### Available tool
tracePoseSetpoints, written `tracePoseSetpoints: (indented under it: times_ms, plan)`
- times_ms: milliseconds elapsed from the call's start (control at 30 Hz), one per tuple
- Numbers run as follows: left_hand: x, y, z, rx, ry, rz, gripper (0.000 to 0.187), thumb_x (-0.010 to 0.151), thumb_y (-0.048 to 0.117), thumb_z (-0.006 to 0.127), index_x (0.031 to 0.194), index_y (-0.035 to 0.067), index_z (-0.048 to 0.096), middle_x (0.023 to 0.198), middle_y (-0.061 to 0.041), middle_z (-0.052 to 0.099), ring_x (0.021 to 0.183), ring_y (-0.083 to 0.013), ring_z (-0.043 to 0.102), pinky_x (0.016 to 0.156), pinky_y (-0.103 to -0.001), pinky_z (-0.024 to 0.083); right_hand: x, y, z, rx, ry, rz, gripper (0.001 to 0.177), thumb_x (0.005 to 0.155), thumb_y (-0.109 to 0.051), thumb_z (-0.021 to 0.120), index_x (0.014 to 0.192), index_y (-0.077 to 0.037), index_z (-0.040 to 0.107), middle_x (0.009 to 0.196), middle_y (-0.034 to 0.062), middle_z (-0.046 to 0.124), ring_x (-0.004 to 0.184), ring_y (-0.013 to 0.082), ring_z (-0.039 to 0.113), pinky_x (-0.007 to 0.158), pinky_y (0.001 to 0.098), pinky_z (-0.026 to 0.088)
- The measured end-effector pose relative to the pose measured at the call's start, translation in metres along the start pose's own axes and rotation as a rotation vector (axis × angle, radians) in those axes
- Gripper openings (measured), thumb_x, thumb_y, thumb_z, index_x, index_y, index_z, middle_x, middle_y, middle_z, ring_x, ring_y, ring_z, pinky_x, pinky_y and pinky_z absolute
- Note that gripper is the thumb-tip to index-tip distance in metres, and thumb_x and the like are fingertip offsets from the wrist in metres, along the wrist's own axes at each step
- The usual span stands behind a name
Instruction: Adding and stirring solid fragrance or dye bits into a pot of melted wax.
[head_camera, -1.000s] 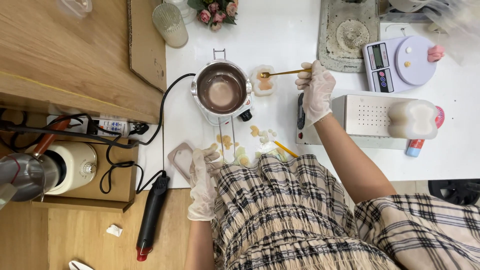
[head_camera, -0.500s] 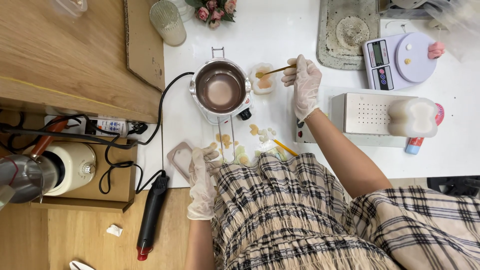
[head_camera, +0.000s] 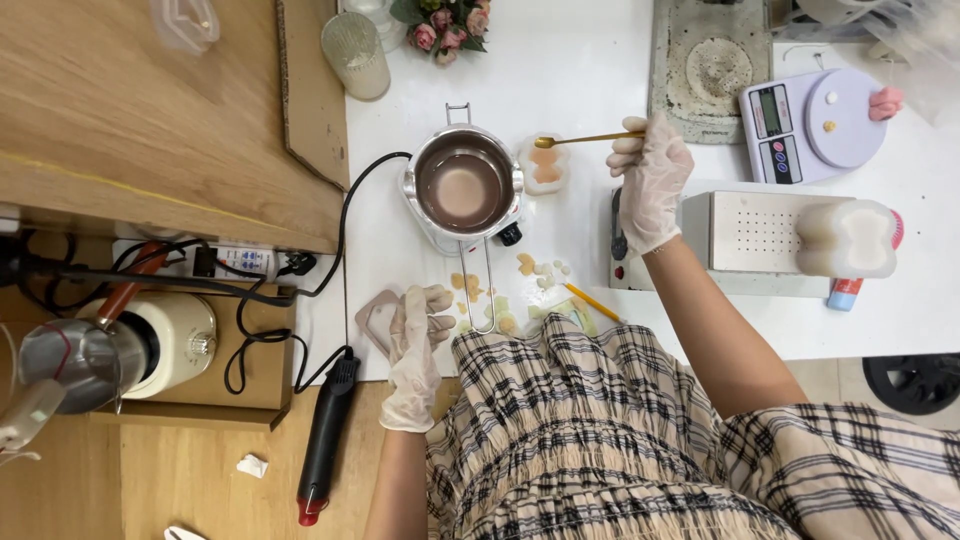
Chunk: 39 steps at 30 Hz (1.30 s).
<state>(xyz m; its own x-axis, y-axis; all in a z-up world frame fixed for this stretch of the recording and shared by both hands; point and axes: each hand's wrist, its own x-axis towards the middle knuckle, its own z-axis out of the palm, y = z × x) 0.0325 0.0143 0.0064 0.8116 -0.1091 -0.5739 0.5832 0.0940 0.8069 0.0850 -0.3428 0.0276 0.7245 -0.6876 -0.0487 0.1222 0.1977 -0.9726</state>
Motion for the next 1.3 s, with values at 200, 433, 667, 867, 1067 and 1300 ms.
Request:
tracePoseSetpoints:
  times_ms: [200, 433, 667, 867, 1067, 1300]
  plan:
    - [0.012, -0.013, -0.006, -0.033, 0.032, -0.069, 0.054, 0.095, 0.059, 0.052, 0.113, 0.012, 0.069, 0.097, 0.000, 0.077, 0.072, -0.0106, 0.062, 0.067, -0.026, 0.049, -0.038, -0.036, 0.037, 0.145, -0.040, 0.095, 0.046, 0.108, -0.045, 0.048, 0.106, -0.001, 0.064, 0.072, 0.0078, 0.066, 0.057, 0.0141, 0.061, 0.051, 0.0250, 0.047]
    - [-0.018, -0.024, 0.015, -0.062, 0.078, -0.071, 0.049, 0.096, 0.054, 0.055, 0.114, 0.010, 0.070, 0.097, -0.003, 0.073, 0.074, -0.0120, 0.062, 0.069, -0.028, 0.050, -0.053, -0.010, 0.071, 0.063, -0.328, 0.092, 0.037, 0.111, -0.038, 0.051, 0.110, -0.002, 0.059, 0.081, 0.0077, 0.070, 0.064, 0.0125, 0.064, 0.056, 0.0257, 0.052]
    - [-0.048, -0.028, 0.020, -0.108, 0.191, 0.024, 0.044, 0.098, 0.048, 0.056, 0.114, 0.010, 0.071, 0.097, -0.002, 0.072, 0.077, -0.0109, 0.064, 0.071, -0.026, 0.051, -0.043, 0.008, 0.068, -0.032, -0.488, 0.191, 0.033, 0.109, -0.034, 0.054, 0.115, -0.003, 0.062, 0.083, 0.0017, 0.068, 0.066, 0.0072, 0.060, 0.060, 0.0219, 0.049]
    - [-0.076, -0.042, 0.048, -0.199, 0.239, 0.070, 0.038, 0.099, 0.043, 0.058, 0.115, 0.010, 0.070, 0.097, 0.000, 0.070, 0.078, -0.0082, 0.062, 0.070, -0.025, 0.051, -0.032, 0.014, 0.060, 0.138, -0.563, 0.303, 0.033, 0.109, -0.028, 0.057, 0.124, 0.001, 0.065, 0.087, 0.0011, 0.066, 0.070, 0.0070, 0.057, 0.063, 0.0219, 0.046]
    - [-0.104, -0.067, 0.066, -0.276, 0.322, 0.114, 0.034, 0.100, 0.038, 0.060, 0.114, 0.009, 0.070, 0.095, 0.002, 0.071, 0.076, -0.0059, 0.060, 0.068, -0.022, 0.050, -0.035, 0.008, 0.060, 0.136, -0.629, 0.288, 0.036, 0.110, -0.029, 0.054, 0.127, 0.001, 0.065, 0.086, -0.0011, 0.064, 0.069, 0.0054, 0.054, 0.063, 0.0207, 0.045]
    - [-0.131, -0.091, 0.055, -0.417, 0.425, 0.170, 0.034, 0.102, 0.036, 0.066, 0.110, 0.004, 0.073, 0.089, 0.001, 0.068, 0.071, -0.0039, 0.056, 0.065, -0.022, 0.042, -0.039, 0.002, 0.065, -0.052, -0.574, 0.209, 0.031, 0.109, -0.031, 0.051, 0.115, -0.005, 0.067, 0.080, -0.0021, 0.063, 0.064, 0.0047, 0.054, 0.059, 0.0201, 0.045]
